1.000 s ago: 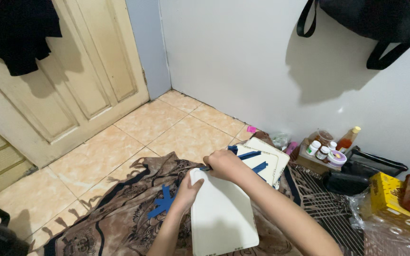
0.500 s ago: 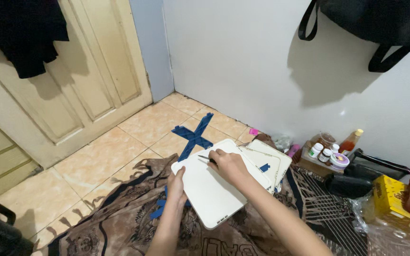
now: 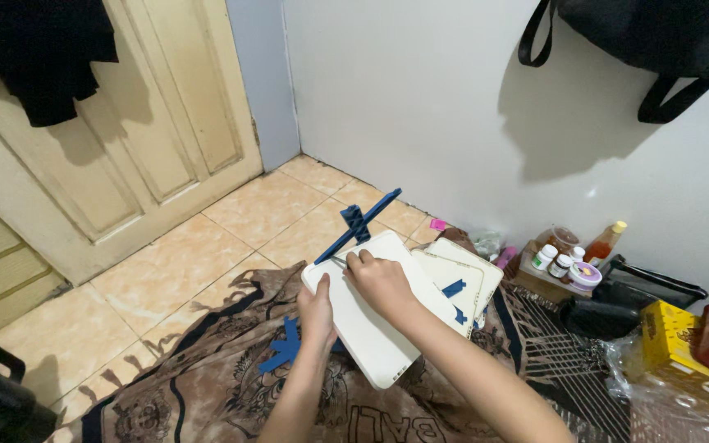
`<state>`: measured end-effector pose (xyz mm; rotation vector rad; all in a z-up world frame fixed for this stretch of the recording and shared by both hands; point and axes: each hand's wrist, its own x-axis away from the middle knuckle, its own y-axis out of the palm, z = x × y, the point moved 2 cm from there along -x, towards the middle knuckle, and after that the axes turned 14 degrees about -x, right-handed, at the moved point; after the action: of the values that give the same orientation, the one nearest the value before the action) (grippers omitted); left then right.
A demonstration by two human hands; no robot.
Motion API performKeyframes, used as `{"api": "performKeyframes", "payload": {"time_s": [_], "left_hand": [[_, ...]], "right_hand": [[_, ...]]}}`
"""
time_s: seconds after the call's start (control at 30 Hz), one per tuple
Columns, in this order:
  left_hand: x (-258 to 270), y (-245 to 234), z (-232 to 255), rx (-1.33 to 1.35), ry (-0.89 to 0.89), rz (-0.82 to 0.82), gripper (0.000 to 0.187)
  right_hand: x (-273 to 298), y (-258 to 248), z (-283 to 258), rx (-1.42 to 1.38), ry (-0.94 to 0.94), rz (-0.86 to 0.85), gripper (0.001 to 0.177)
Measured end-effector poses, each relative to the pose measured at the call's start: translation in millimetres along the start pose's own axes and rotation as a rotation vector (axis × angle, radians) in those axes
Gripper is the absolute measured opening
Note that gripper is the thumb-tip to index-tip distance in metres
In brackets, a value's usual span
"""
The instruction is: The person sits on the floor and assembles white plastic trays by applying blue tape in an X pattern to secure them. They use a utility knife to trim excess tape and handle multiple trays one at a time.
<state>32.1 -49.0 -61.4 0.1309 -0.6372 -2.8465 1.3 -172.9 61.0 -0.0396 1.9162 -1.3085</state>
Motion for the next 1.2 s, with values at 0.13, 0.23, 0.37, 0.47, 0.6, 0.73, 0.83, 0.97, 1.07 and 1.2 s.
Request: {"api": "performKeyframes", "payload": {"time_s": [0.13,0.23,0.37,0.47,0.6,0.73,0.83,0.97,1.07,1.2], "left_hand": [[8,7,8,-0.142,0.079,0.013,0.029],[16,5,20,-0.18,0.069,-0.031,0.032],[29,2,32,-0.229,0.018,-0.083,0.032],[34,1,37,-0.282,0.014,-0.11,0.032],[34,-2,38,-0.277,0.088,-0.132,0.031],[32,-7,31,-0.289,0.086,-0.147,0.031],[31,-8,23,-0.293,0.085,-0.13,0.031],[27,-9,12,-0.273,0.09,-0.11,0.031],[26,-9,6,-0.3,0.12,-0.076,0.031],[16,-6,12,-0.17,0.039,-0.004,0.031]], "right_hand": [[-11,-7,-9,0.186,-0.123,0.014,0.017],[-24,-18,-7,0.194,-0.17,-0.098,0.015],[-32,-33,-6,0.16,-0.197,-0.167,0.014],[-34,-42,-7,0.113,-0.201,-0.184,0.016],[-33,-50,-8,0.054,-0.212,-0.186,0.014],[-31,-49,-8,0.053,-0.223,-0.199,0.016],[-25,-41,-5,0.066,-0.182,-0.212,0.018],[-16,-26,1,0.111,-0.199,-0.188,0.016],[-4,-12,1,0.177,-0.258,-0.109,0.023],[7,-2,2,0.059,-0.122,0.022,0.026]]}}
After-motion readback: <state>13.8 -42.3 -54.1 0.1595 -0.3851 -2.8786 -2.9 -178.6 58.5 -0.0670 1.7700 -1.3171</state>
